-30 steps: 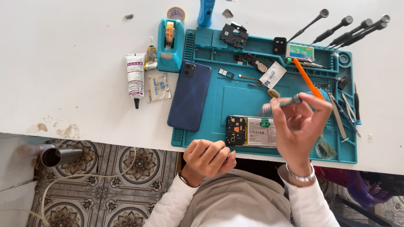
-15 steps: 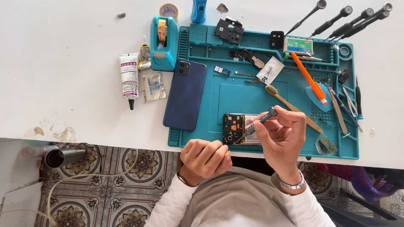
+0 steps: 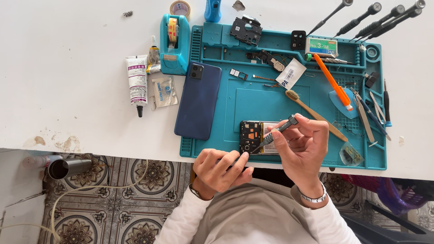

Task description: The person pries open the back cover of a smartphone using a pry tool, then works on the exposed internals, unscrewing small screws with a screwdriver and manipulating the battery and internal components on a repair mat. At the end they set the phone down and handle small parts and a label on the mat.

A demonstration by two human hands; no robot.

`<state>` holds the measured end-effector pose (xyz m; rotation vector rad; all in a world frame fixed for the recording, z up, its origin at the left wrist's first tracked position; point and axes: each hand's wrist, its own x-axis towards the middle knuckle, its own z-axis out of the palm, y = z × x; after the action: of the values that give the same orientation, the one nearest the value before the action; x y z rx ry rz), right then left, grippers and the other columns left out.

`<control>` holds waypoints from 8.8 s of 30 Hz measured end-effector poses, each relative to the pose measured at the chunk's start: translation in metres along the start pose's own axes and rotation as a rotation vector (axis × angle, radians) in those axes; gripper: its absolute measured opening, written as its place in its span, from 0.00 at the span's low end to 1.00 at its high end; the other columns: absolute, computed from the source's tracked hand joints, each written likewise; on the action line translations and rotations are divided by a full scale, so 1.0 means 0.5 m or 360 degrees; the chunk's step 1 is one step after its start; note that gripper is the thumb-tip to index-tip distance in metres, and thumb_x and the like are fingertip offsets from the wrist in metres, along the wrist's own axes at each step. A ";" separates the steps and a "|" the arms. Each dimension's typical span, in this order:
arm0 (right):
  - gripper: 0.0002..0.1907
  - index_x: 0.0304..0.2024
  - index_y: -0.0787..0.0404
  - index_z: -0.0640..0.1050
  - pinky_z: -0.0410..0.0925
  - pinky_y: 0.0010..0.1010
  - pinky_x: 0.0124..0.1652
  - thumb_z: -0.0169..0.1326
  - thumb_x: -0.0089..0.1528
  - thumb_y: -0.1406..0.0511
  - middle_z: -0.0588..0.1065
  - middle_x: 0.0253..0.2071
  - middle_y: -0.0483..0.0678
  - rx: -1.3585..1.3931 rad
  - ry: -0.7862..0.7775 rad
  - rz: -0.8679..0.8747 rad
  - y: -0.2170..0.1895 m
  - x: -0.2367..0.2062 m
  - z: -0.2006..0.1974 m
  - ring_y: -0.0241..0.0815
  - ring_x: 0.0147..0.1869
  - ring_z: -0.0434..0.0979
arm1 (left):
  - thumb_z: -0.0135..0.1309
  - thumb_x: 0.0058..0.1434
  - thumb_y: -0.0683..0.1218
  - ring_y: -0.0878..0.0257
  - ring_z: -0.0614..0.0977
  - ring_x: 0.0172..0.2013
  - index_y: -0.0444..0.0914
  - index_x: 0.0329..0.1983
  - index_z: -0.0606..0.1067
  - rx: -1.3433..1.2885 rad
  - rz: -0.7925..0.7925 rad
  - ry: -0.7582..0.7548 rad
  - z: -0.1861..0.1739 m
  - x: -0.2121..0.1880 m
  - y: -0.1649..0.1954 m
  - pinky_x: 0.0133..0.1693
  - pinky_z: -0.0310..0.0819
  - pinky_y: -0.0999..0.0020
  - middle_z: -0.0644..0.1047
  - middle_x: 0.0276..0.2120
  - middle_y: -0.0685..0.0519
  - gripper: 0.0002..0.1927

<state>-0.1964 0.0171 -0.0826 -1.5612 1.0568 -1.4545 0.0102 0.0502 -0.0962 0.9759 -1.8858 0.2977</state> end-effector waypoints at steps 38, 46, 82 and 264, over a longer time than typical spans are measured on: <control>0.29 0.63 0.57 0.58 0.79 0.41 0.54 0.53 0.66 0.80 0.74 0.51 0.61 -0.0066 -0.0167 -0.0413 0.011 -0.030 -0.011 0.51 0.55 0.82 | 0.61 0.59 0.45 0.65 0.77 0.30 0.40 0.35 0.81 -0.0052 0.0034 0.0046 0.006 -0.016 -0.007 0.34 0.71 0.69 0.76 0.32 0.58 0.04; 0.24 0.62 0.56 0.57 0.80 0.33 0.44 0.53 0.70 0.74 0.76 0.47 0.61 -0.0059 -0.0039 -0.0312 -0.001 -0.035 -0.016 0.49 0.48 0.84 | 0.62 0.61 0.49 0.67 0.75 0.30 0.42 0.43 0.83 0.0044 0.0060 0.0014 0.002 -0.007 -0.004 0.33 0.69 0.70 0.76 0.35 0.59 0.10; 0.22 0.63 0.55 0.56 0.74 0.47 0.56 0.55 0.78 0.72 0.73 0.45 0.53 0.0018 0.0123 0.0221 -0.069 -0.094 -0.032 0.47 0.47 0.81 | 0.70 0.69 0.49 0.64 0.75 0.46 0.40 0.51 0.81 -0.0129 0.0136 -0.0528 -0.091 -0.034 0.004 0.41 0.71 0.70 0.78 0.48 0.58 0.14; 0.22 0.53 0.59 0.53 0.76 0.60 0.47 0.48 0.65 0.78 0.73 0.47 0.63 -0.0099 -0.0282 -0.0647 -0.051 -0.066 -0.001 0.66 0.46 0.84 | 0.76 0.58 0.55 0.68 0.74 0.31 0.46 0.42 0.79 -0.0010 -0.0180 -0.0332 -0.059 -0.023 0.023 0.34 0.69 0.72 0.76 0.37 0.64 0.19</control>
<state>-0.1955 0.0570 -0.0719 -1.9937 0.7130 -1.5173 0.0234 0.0805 -0.0885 1.1411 -2.0078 0.1267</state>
